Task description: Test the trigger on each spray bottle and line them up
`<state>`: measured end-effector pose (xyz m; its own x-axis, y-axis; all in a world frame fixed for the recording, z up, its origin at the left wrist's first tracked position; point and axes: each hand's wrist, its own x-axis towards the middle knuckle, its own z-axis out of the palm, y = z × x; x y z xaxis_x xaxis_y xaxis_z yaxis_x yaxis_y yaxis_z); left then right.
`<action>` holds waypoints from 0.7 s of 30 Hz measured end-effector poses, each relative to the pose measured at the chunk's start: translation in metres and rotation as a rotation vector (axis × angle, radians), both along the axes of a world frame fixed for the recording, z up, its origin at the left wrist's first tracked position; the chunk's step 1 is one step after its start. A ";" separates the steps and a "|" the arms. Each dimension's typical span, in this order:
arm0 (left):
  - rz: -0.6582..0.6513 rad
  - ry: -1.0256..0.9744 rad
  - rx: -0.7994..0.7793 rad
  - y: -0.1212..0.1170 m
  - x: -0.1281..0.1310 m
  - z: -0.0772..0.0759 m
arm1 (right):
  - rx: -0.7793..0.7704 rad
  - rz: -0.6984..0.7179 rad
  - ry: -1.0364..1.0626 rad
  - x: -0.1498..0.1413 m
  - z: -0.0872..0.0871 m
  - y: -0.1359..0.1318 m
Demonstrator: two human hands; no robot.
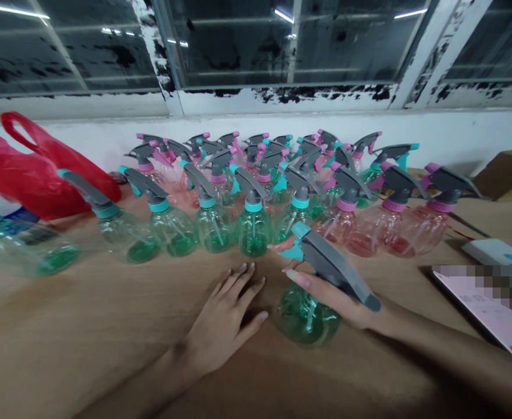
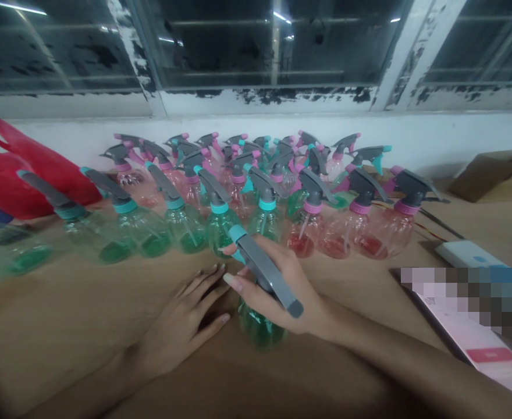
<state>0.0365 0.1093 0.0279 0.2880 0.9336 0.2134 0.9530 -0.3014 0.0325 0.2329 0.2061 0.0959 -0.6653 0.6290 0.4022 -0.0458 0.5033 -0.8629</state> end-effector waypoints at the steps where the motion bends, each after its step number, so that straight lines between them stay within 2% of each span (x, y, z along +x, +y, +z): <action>1: 0.001 0.002 0.002 0.000 0.000 0.000 | 0.001 -0.004 -0.004 0.000 0.001 -0.001; 15: -0.016 -0.042 0.028 0.002 -0.002 -0.001 | 0.021 -0.008 0.004 0.001 0.001 -0.001; 21: -0.002 -0.191 -0.003 0.000 -0.001 0.002 | 0.042 0.003 0.021 0.002 0.001 0.000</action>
<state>0.0359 0.1090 0.0304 0.2444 0.9338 0.2614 0.9288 -0.3028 0.2136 0.2345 0.2059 0.0967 -0.6586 0.6091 0.4419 -0.0652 0.5388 -0.8399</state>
